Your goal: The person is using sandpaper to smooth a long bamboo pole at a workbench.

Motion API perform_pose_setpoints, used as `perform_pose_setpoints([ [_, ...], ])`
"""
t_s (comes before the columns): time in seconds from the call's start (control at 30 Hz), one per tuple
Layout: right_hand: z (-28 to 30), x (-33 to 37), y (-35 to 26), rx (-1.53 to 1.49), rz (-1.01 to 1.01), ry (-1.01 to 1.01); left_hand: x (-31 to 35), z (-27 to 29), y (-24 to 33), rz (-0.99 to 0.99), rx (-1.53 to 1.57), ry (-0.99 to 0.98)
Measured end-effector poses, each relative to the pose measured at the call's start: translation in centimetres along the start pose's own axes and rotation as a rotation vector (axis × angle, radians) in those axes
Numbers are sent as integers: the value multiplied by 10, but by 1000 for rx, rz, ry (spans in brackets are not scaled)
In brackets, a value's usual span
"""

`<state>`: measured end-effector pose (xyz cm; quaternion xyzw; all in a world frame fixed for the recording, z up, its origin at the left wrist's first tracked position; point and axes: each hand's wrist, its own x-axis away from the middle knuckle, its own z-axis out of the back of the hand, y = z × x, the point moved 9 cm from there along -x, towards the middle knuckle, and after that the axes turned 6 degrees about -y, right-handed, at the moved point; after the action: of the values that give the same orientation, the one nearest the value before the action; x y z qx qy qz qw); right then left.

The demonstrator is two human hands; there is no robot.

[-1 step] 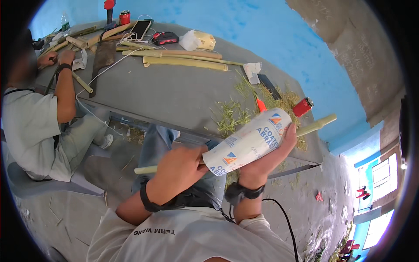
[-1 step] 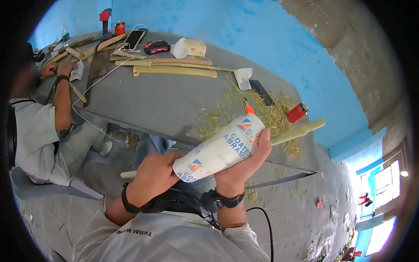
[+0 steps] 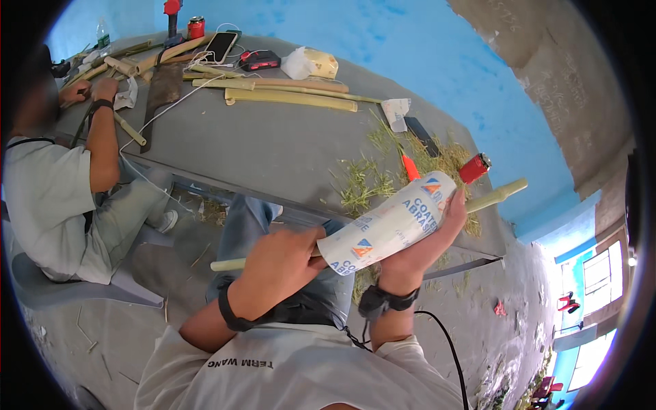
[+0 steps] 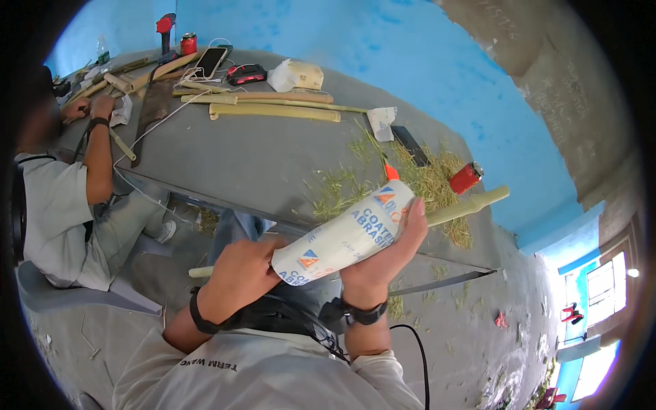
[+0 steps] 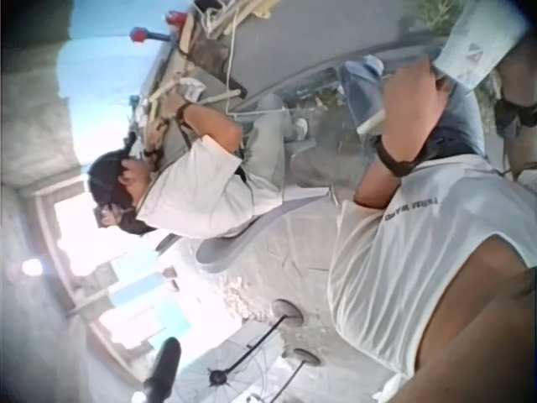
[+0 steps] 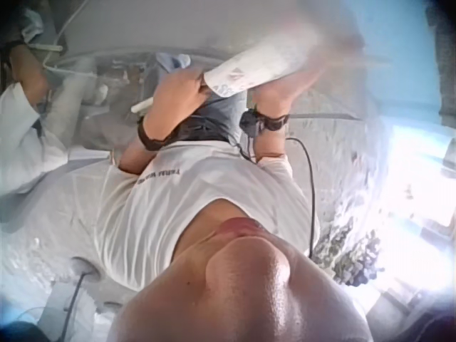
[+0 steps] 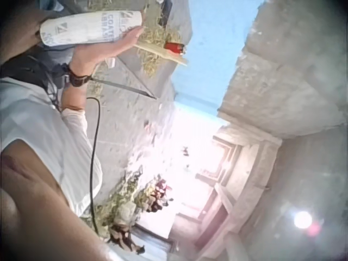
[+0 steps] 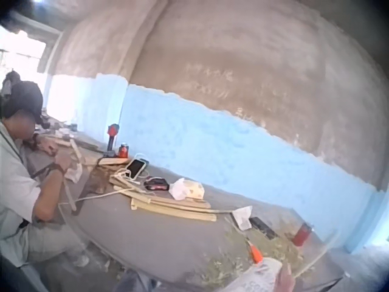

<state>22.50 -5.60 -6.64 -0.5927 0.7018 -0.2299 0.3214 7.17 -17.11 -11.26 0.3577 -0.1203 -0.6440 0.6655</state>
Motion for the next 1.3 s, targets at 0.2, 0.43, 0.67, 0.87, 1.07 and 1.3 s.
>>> perform_pose_setpoints([
  [0.2, 0, -26, -42, 52, 16, -67, 2, 17, -17, 146, -120, 101],
  [0.43, -9, 2, -4, 73, 0, -141, -3, -7, -12, 56, 111, -108],
  [0.67, -7, -23, -42, -76, 77, -174, 5, -10, -27, 107, 193, -409],
  [0.87, -20, 17, -38, 37, 54, -206, 11, -19, -18, 293, 354, -480],
  [1.07, -35, 26, 24, -111, -219, -421, 8, -1, -5, -32, 374, -308],
  [1.3, -32, 50, 65, -123, -420, -520, 7, -5, -24, 186, 506, -215],
])
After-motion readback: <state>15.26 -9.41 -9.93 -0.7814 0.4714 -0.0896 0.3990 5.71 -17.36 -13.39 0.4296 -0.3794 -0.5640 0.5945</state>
